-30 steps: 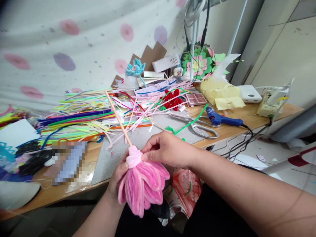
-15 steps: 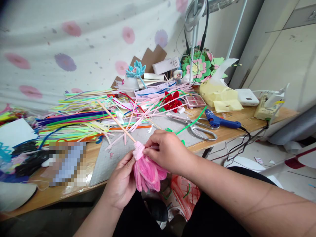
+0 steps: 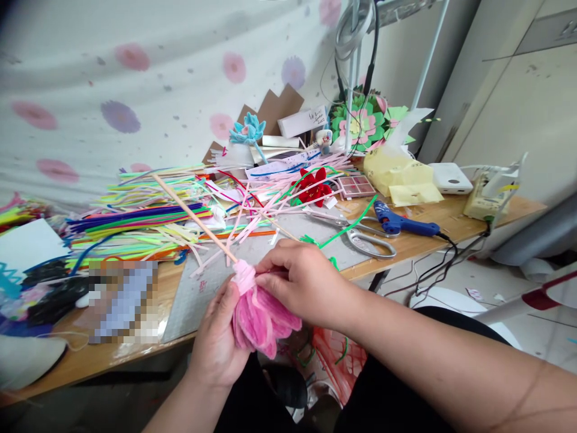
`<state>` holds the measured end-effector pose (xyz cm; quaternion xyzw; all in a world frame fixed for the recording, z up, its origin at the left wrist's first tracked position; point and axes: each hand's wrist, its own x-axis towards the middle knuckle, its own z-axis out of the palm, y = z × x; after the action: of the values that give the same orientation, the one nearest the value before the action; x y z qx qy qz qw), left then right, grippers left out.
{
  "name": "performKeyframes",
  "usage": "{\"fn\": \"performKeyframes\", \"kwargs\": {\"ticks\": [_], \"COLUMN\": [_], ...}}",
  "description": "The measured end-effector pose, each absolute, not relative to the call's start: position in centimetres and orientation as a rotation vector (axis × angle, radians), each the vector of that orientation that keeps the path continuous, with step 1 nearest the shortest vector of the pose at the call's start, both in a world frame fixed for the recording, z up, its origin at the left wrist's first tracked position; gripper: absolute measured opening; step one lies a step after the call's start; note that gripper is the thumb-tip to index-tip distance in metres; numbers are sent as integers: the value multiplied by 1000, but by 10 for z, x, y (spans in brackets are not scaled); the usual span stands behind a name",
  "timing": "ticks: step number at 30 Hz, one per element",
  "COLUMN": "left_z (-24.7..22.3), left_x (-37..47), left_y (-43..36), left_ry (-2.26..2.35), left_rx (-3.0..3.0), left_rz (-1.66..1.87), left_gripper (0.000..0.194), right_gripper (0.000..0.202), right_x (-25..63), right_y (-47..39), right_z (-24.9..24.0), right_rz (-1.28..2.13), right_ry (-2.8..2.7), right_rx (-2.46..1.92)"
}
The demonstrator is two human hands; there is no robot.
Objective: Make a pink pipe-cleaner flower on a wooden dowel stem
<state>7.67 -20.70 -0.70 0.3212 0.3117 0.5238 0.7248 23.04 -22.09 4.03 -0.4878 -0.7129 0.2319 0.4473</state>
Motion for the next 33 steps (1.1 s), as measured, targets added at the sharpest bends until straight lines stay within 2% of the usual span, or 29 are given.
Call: {"fn": "performKeyframes", "kwargs": {"ticks": [6, 10, 15, 18, 21, 33], "left_z": [-7, -7, -8, -7, -4, -9], "left_x": [73, 70, 63, 57, 53, 71], "left_y": [-205, -205, -205, -204, -201, -203], "left_ry": [683, 684, 627, 547, 524, 607], "left_rx": [703, 721, 789, 863, 923, 650], "left_rz": [1173, 1151, 1060, 966, 922, 904], "left_gripper": [27, 27, 26, 25, 26, 32], "right_gripper": [13, 10, 5, 15, 21, 29], "right_x": [234, 234, 240, 246, 250, 248], "right_y": [-222, -222, -220, -219, -218, -210], "right_z": [41, 44, 51, 52, 51, 38], "right_rz": [577, 679, 1221, 1523, 1653, 1388], "right_ry": [-1748, -1715, -1562, -1465, -1435, -1404], "right_rx": [-1037, -1073, -1059, -968, -906, -992]}}
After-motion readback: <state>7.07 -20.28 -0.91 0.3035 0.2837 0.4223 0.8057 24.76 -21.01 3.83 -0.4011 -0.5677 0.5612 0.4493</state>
